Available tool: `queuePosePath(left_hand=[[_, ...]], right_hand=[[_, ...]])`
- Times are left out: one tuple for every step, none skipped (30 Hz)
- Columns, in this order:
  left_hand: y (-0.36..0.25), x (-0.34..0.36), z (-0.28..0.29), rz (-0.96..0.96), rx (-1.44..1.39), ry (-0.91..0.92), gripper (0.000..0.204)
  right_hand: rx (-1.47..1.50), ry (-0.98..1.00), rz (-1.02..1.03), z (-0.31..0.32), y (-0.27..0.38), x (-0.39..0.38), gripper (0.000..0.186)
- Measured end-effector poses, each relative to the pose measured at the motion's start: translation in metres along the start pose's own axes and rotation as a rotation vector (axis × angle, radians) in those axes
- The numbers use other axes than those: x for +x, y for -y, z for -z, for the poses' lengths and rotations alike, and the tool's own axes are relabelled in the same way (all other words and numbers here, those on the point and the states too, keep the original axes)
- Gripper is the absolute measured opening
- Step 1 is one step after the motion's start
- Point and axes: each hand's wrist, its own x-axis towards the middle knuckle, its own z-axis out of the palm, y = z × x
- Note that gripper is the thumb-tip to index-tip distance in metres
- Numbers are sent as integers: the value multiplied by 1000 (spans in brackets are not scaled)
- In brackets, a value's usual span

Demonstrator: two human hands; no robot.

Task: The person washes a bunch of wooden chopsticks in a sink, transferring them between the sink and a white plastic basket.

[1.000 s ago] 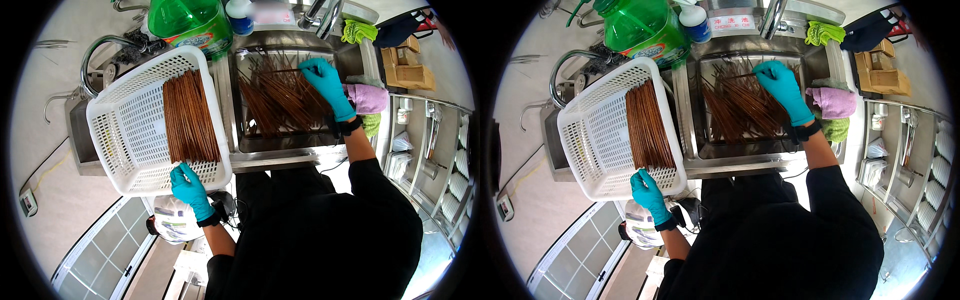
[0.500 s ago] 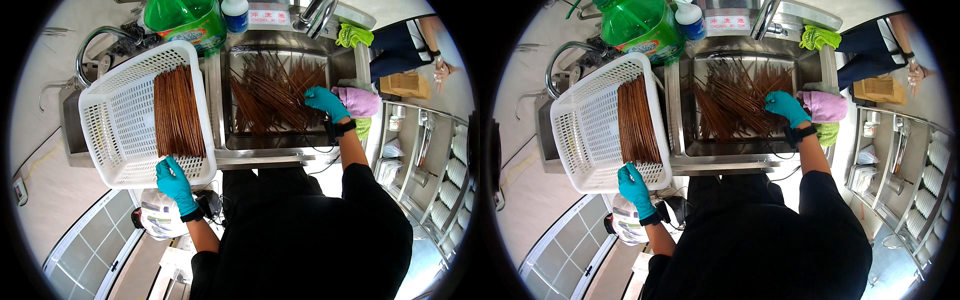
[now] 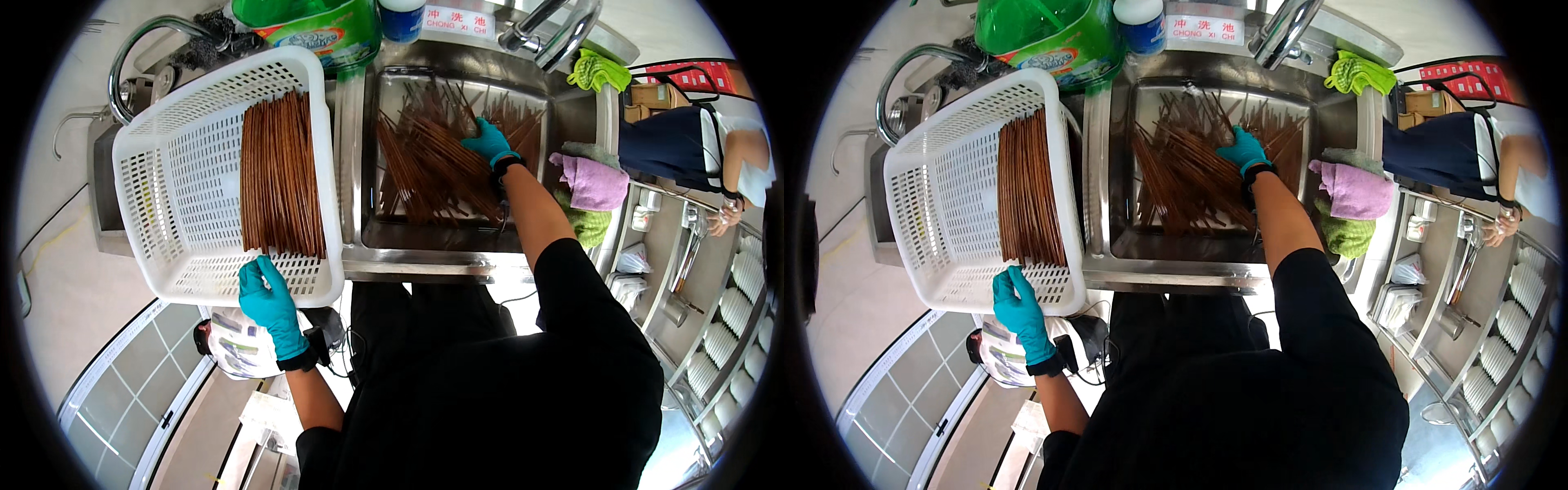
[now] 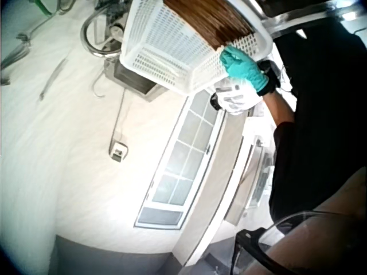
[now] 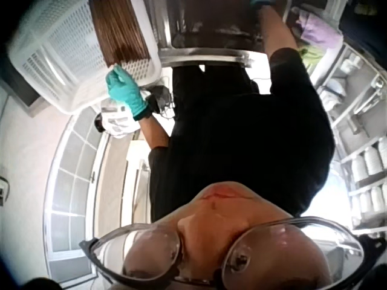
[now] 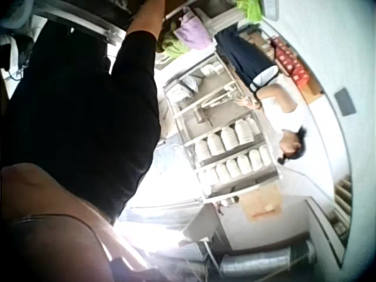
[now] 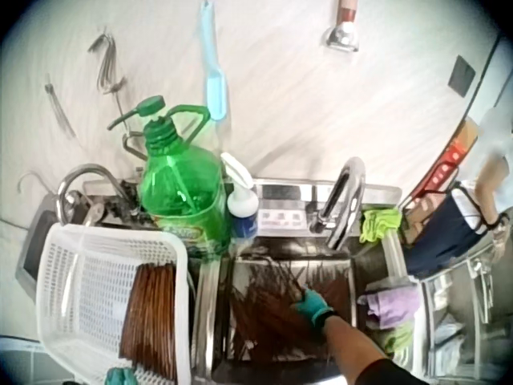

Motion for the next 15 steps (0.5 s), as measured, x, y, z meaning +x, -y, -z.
queuePosePath(left_hand=[[-1, 0, 1, 15, 2, 18, 19], [-2, 2, 2, 23, 4, 40, 20], [0, 1, 1, 26, 18, 43, 21], [0, 1, 2, 46, 14, 46, 21], [-3, 1, 2, 64, 9, 48, 21], [-5, 2, 2, 82, 2, 51, 21], [-5, 3, 1, 50, 2, 27, 19], [-4, 3, -1, 16, 3, 4, 18], [-2, 3, -2, -17, 5, -19, 18], [-3, 3, -3, -9, 1, -16, 18], [-4, 3, -3, -2, 5, -14, 18], [-4, 3, -3, 6, 9, -13, 18], [-4, 1, -4, 53, 27, 19, 19], [-1, -1, -7, 22, 45, 6, 20], [-2, 0, -8, -7, 67, -4, 20]], right_hand=[[-49, 38, -15, -9, 3, -1, 93], [-75, 79, -16, -17, 6, -7, 93], [-109, 112, -7, -20, 14, -12, 94], [-143, 145, 2, -25, 21, -19, 95], [-185, 113, 17, -29, 27, -30, 103], [-232, 116, -15, -32, 34, -38, 105], [-279, 119, -48, -35, 41, -44, 106], [-323, 123, -81, -40, 48, -48, 107], [-361, 107, -106, -44, 55, -49, 107], [-398, 92, -130, -48, 61, -50, 107], [-430, 80, -150, -53, 69, -51, 107], [-420, 69, -140, -55, 74, -54, 103], [-410, 58, -129, -56, 78, -58, 99], [-399, 43, -117, -56, 83, -59, 95], [-359, 79, -82, -59, 83, -55, 89]])
